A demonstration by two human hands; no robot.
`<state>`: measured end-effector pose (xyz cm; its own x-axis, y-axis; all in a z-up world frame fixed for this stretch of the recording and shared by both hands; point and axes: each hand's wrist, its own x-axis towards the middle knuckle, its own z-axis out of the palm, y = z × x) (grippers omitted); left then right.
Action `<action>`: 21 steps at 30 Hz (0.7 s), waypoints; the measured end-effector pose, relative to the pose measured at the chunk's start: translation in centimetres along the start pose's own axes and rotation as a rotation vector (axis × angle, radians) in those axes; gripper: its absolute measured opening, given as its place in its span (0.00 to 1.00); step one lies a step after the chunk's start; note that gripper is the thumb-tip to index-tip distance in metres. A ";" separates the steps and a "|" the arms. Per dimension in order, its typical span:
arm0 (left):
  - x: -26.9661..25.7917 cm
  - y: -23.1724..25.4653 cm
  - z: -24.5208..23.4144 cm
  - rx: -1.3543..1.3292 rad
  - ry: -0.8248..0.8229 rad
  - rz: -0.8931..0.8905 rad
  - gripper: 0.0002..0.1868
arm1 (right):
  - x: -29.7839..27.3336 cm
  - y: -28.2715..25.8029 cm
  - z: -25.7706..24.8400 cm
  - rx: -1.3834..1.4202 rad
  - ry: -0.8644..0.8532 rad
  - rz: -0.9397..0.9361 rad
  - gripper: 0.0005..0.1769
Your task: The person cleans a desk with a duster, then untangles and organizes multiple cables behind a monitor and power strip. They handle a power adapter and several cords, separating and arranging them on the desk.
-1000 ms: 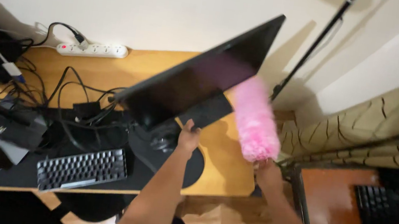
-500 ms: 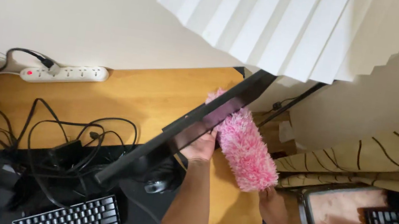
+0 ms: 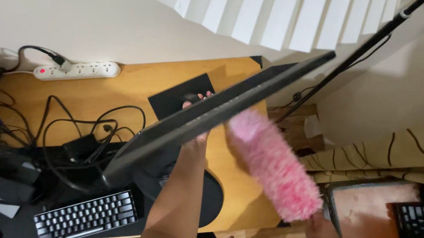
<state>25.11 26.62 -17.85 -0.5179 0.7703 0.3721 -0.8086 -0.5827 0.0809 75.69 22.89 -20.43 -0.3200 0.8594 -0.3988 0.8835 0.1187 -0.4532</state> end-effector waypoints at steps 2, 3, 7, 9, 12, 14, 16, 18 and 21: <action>0.9 -0.6 -0.3 0.103 -0.126 0.170 0.14 | -0.5 -2.9 -1.0 -0.076 -0.111 -0.062 0.16; 1.4 -1.3 0.0 0.152 -0.190 0.254 0.16 | -0.1 -4.5 -1.1 -0.160 -0.223 -0.032 0.18; 2.8 -1.3 2.2 0.075 -0.329 0.328 0.20 | 3.3 -9.6 1.1 -0.146 -0.238 -0.210 0.19; 2.9 -1.1 2.7 0.083 -0.321 0.292 0.21 | 6.0 -13.6 1.6 -0.156 -0.244 -0.247 0.18; 2.0 -1.0 2.7 0.090 -0.278 0.271 0.22 | 10.1 -17.7 1.9 -0.136 -0.264 -0.212 0.17; 1.2 -0.5 2.5 0.102 -0.250 0.270 0.22 | 10.9 -17.0 1.7 -0.039 -0.155 -0.074 0.19; 0.7 0.6 2.3 0.116 -0.215 0.248 0.23 | 12.0 -16.4 2.0 0.069 -0.045 0.065 0.22; 1.5 2.0 2.2 0.124 -0.206 0.243 0.24 | 13.6 -17.0 2.1 0.174 0.071 0.187 0.25; 2.1 3.4 2.3 0.156 -0.140 0.213 0.25 | 12.6 -18.9 3.4 0.434 -0.041 -0.118 0.25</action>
<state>21.86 25.68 -14.66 -0.6191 0.5892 0.5192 -0.6276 -0.7686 0.1240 53.84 29.77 -19.60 -0.4310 0.8308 -0.3521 0.6179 -0.0126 -0.7862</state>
